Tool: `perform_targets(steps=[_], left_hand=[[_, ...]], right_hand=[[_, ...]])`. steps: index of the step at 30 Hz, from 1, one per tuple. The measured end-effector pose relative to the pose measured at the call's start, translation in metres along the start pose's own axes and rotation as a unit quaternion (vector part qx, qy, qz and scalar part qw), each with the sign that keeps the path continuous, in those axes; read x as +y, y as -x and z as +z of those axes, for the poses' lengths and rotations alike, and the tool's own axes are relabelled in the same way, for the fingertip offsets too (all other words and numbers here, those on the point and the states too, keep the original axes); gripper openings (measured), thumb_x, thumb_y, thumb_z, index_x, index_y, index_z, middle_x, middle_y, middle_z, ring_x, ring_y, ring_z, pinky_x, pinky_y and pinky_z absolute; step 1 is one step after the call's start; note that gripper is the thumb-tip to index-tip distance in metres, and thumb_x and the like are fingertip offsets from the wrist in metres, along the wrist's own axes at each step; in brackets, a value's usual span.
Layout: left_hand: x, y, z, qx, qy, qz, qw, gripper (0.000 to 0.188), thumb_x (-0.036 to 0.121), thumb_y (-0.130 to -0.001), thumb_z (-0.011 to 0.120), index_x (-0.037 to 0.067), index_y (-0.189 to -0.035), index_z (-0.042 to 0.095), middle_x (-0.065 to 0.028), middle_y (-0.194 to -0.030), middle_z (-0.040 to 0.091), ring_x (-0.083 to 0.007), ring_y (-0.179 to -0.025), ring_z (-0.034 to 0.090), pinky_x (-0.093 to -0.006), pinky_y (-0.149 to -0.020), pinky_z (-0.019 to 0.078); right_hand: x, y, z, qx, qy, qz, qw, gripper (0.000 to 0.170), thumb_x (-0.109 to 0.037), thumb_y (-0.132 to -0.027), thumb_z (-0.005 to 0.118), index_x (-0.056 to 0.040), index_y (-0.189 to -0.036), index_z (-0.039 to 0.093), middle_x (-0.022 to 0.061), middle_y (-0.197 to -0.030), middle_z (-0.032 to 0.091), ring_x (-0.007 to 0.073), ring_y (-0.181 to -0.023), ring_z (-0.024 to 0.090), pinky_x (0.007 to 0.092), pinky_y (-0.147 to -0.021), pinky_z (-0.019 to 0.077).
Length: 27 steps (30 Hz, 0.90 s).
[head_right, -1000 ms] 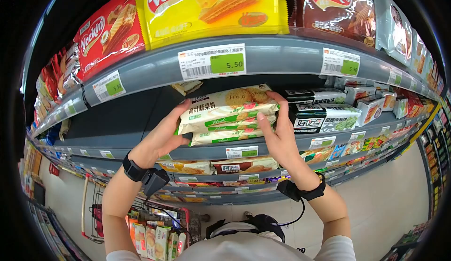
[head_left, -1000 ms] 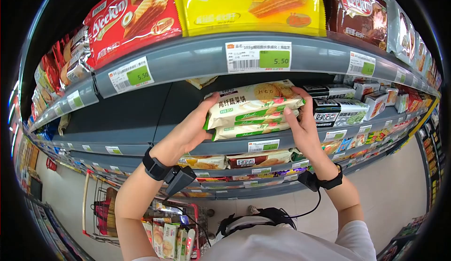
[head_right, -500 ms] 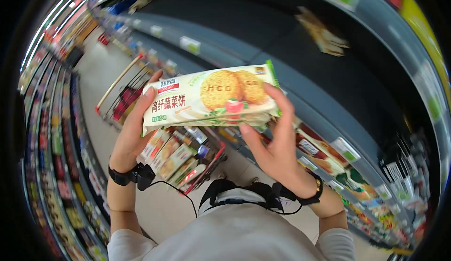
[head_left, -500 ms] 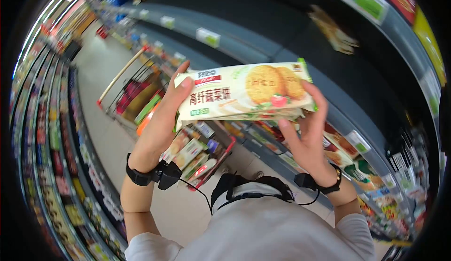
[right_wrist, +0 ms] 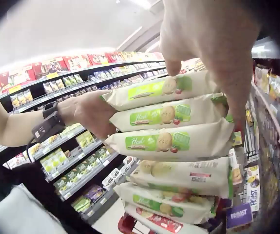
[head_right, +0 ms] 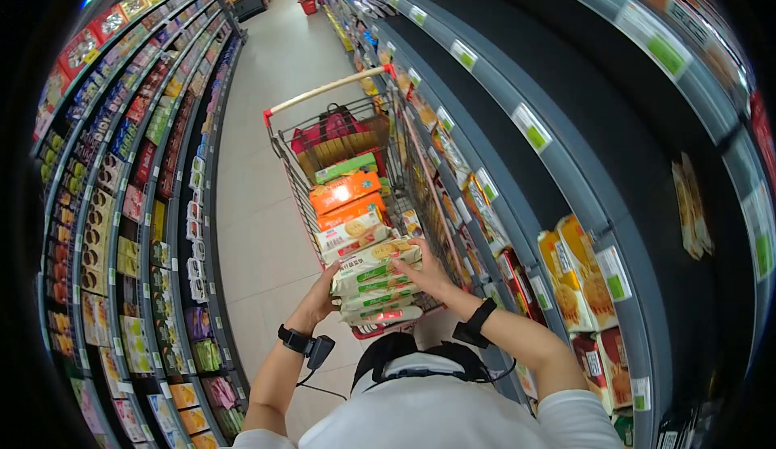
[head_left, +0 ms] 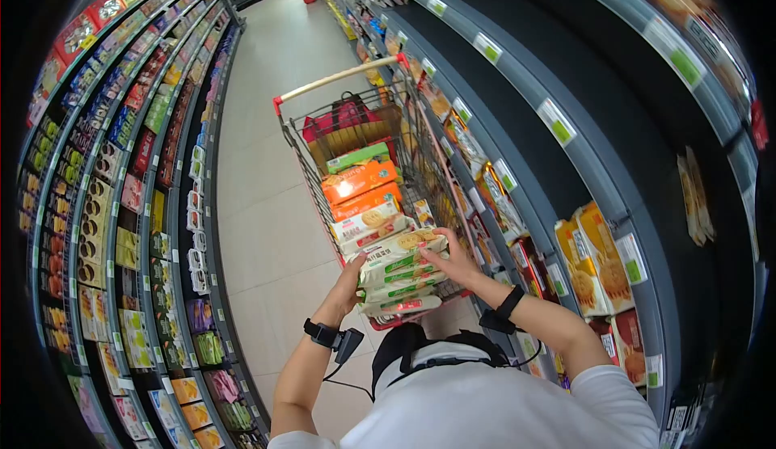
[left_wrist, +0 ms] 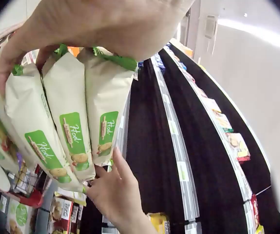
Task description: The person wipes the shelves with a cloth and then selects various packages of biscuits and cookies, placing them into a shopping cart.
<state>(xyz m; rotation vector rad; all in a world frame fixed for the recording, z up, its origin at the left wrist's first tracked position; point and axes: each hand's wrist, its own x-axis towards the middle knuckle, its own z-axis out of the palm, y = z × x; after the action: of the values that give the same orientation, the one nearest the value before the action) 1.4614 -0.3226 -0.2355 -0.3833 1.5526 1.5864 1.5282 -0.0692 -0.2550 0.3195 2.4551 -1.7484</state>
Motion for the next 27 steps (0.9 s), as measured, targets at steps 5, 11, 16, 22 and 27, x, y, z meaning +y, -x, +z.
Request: perform_targets(steps=[5,11,16,22,27], left_hand=[[0.067,-0.025,-0.034,0.076,-0.025,0.157,0.984,0.07,0.047,-0.09,0.052,0.015,-0.146,0.026,-0.0098,-0.136,0.046,-0.0242,-0.123,0.046,-0.052,-0.093,0.0416],[0.054,-0.148,-0.092,0.08,0.024,0.22,0.972,0.071,0.018,-0.088,0.062,0.007,-0.147,0.024,-0.0123,-0.131,0.051,-0.0226,-0.115,0.053,-0.0333,-0.094,0.0444],[0.034,-0.197,-0.104,0.189,-0.194,0.374,0.887,0.054,0.018,-0.086,0.062,0.001,-0.134,0.045,-0.0234,-0.13,0.051,-0.0314,-0.117,0.052,-0.0351,-0.097,0.0427],[0.054,-0.18,-0.067,0.355,-0.322,0.262,0.837,0.055,0.037,-0.089,0.057,0.004,-0.132,0.048,-0.0336,-0.135,0.037,-0.0476,-0.133,0.022,-0.049,-0.107,0.0269],[0.118,-0.106,0.035,0.198,-0.369,0.433,0.798,0.067,0.044,-0.084,0.062,0.007,-0.136,0.041,-0.0305,-0.139,0.032,-0.0426,-0.13,0.03,-0.049,-0.109,0.0211]], right_hand=[[-0.027,-0.081,0.025,0.053,-0.062,-0.085,0.993,0.065,-0.046,-0.085,0.065,-0.0072,-0.13,0.037,0.02,-0.132,0.047,0.0349,-0.124,0.045,0.0424,-0.1,0.0364],[0.011,-0.155,0.048,0.034,0.099,-0.092,0.99,0.068,-0.031,-0.084,0.068,-0.0035,-0.139,0.038,0.0211,-0.13,0.049,0.0334,-0.123,0.046,0.0384,-0.102,0.0368],[0.022,-0.117,0.037,-0.076,0.048,-0.04,0.995,0.046,-0.018,-0.087,0.067,-0.0045,-0.128,0.052,0.0072,-0.105,0.062,0.0123,-0.088,0.059,0.0284,-0.078,0.0497],[0.004,-0.047,-0.021,-0.083,-0.049,0.062,0.993,0.047,-0.024,-0.089,0.066,-0.0006,-0.127,0.052,0.0117,-0.123,0.058,0.0185,-0.109,0.057,0.0317,-0.091,0.0462],[-0.058,0.046,-0.09,-0.09,-0.168,-0.027,0.981,0.041,-0.02,-0.095,0.058,-0.0031,-0.131,0.049,0.0085,-0.124,0.057,0.0161,-0.112,0.055,0.0316,-0.094,0.0454]])
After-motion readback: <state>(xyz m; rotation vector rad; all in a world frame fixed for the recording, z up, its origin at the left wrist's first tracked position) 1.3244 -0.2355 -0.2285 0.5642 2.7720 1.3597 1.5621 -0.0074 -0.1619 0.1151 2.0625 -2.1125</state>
